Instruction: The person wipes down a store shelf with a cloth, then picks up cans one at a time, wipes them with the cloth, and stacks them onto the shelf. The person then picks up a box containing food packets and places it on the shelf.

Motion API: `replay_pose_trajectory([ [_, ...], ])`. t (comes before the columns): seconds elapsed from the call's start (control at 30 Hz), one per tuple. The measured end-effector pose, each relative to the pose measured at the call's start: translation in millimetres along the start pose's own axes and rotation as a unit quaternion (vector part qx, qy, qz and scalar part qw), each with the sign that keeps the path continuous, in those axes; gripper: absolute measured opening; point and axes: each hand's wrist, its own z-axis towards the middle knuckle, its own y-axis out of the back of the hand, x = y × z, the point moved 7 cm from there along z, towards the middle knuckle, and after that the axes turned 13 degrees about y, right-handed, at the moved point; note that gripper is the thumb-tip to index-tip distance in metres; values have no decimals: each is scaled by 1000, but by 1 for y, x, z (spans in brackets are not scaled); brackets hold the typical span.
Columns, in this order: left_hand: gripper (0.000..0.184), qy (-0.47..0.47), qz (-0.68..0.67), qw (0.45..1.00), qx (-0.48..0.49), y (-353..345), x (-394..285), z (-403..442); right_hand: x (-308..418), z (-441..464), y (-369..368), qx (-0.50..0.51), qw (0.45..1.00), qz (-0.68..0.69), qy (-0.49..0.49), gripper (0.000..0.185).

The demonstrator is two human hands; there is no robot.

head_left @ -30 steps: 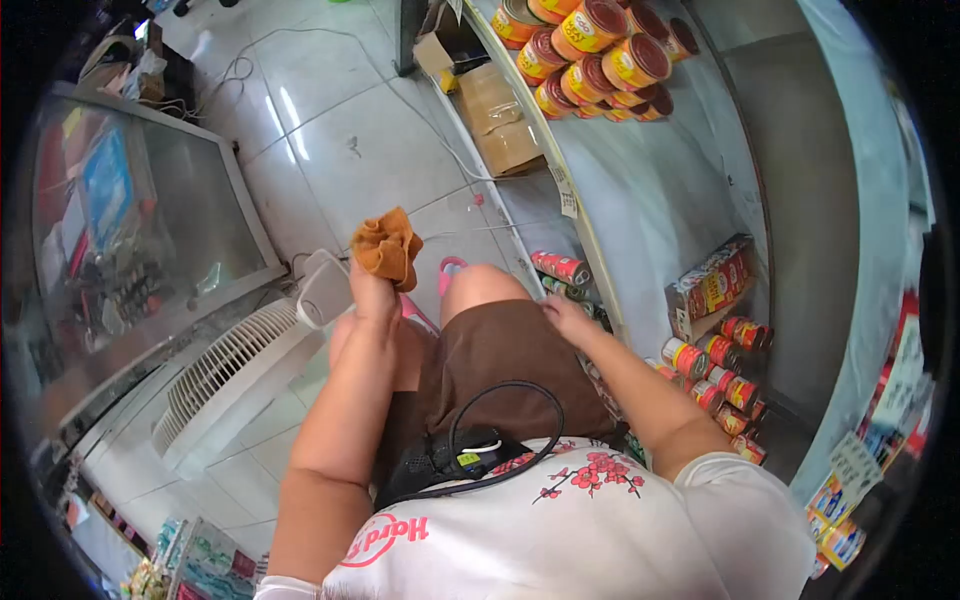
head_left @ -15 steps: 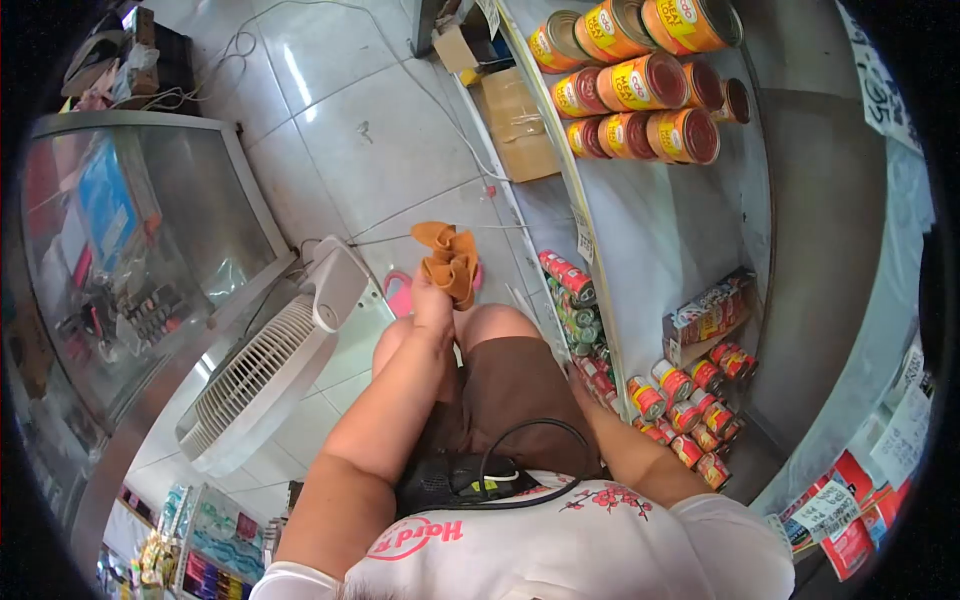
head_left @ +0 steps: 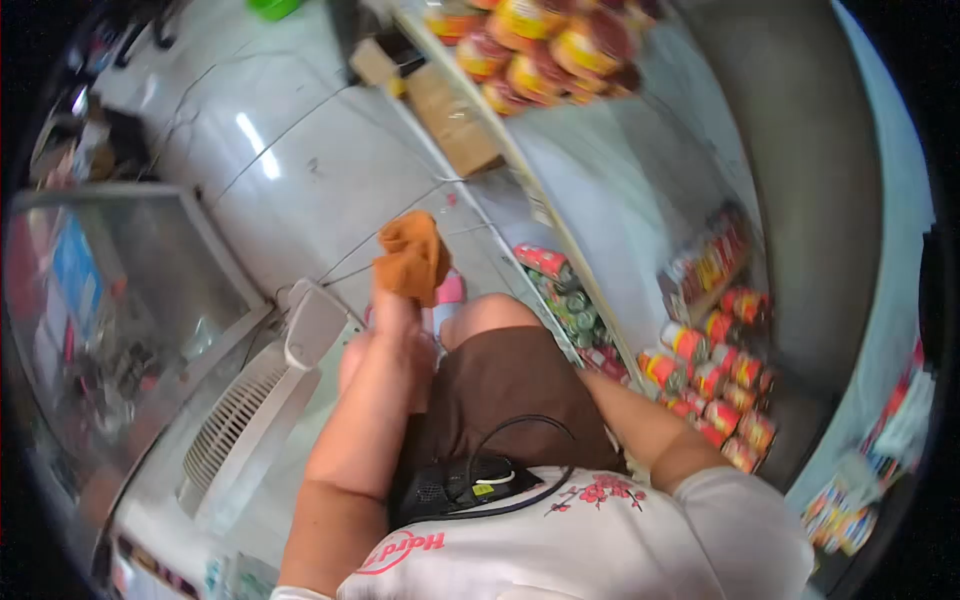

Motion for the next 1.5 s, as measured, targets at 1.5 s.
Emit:
replay_pose_trajectory([
  [1.5,28,-159,219,933,237,-14,15,-124,115,-89,287,-451,863,-226,-17,32],
])
